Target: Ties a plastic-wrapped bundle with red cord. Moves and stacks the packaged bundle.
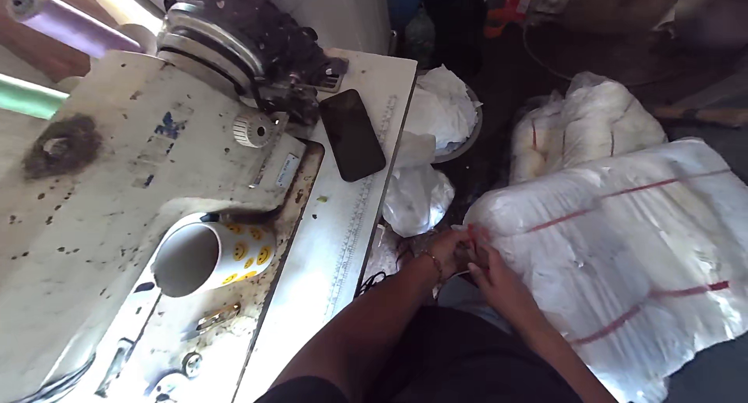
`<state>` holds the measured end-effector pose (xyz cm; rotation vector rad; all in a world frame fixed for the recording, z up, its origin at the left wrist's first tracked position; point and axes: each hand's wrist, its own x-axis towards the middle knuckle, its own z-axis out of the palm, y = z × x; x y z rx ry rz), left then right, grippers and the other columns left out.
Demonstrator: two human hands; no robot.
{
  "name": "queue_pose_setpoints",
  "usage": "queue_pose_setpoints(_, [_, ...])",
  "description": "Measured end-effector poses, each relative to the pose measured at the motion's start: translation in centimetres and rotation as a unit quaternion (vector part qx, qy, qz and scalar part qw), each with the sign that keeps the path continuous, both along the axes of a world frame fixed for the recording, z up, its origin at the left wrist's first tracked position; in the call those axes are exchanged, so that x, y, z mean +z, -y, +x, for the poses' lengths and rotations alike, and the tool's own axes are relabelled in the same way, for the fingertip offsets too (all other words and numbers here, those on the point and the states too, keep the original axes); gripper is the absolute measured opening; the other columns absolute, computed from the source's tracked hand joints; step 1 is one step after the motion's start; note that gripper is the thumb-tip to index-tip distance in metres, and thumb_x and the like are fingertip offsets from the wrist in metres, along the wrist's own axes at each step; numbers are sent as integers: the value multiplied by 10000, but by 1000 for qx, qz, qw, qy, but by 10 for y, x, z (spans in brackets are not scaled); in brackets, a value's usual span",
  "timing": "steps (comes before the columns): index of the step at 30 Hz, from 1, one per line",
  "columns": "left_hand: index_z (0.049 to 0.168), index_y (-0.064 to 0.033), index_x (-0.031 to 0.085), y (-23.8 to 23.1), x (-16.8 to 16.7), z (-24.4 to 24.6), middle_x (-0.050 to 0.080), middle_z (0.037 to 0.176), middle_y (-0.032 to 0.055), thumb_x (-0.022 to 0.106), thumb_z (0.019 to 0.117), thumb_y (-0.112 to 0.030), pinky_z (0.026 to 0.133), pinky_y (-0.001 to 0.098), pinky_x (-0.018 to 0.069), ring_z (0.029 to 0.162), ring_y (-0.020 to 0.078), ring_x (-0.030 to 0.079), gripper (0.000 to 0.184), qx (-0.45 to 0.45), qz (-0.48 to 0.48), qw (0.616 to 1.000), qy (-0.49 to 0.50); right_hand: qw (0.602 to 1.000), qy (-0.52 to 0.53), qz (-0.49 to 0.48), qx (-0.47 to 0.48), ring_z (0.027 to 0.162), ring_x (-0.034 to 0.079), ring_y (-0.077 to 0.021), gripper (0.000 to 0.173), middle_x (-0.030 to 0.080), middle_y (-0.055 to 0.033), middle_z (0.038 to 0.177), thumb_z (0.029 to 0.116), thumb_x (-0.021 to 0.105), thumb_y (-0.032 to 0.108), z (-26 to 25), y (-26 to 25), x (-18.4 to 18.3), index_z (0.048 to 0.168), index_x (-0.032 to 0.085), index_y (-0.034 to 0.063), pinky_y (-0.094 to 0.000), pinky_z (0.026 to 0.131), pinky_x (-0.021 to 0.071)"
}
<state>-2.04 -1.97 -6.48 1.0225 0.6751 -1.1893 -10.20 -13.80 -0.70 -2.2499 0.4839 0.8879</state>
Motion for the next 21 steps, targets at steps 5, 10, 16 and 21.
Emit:
queue_pose_setpoints(5, [927,-98,539,-2,-3,2,545,711,20,431,1090,-289,592,310,522,592,144,554,273,6,-34,995,-91,997,-53,13,49,1255,610,-385,422,635,-247,1325,1107,404,227,11,3,-3,1437,539,2,-536,1100,437])
queue_pose_setpoints(10, [854,-109,514,3,-8,-1,517,651,12,432,1092,-291,526,295,487,521,134,503,311,28,-33,993,-112,997,-23,54,43,1223,634,-357,397,663,-229,1291,1093,433,189,8,8,-6,1419,572,10,-514,1091,451])
queue_pose_setpoints(16, [835,-127,500,9,-5,-4,486,638,-8,442,1096,-293,551,303,506,530,127,503,315,63,-45,989,-129,994,20,101,-38,996,711,-288,374,706,-185,1186,1064,510,215,-4,13,-14,1378,618,42,-471,932,558])
queue_pose_setpoints(21, [968,-90,590,11,-10,-5,524,724,-14,514,1072,-296,562,255,468,583,90,501,242,-7,9,999,-31,994,81,-14,76,1225,610,-473,409,625,-314,1313,1048,533,167,-13,6,-10,1394,588,-45,-604,1073,450])
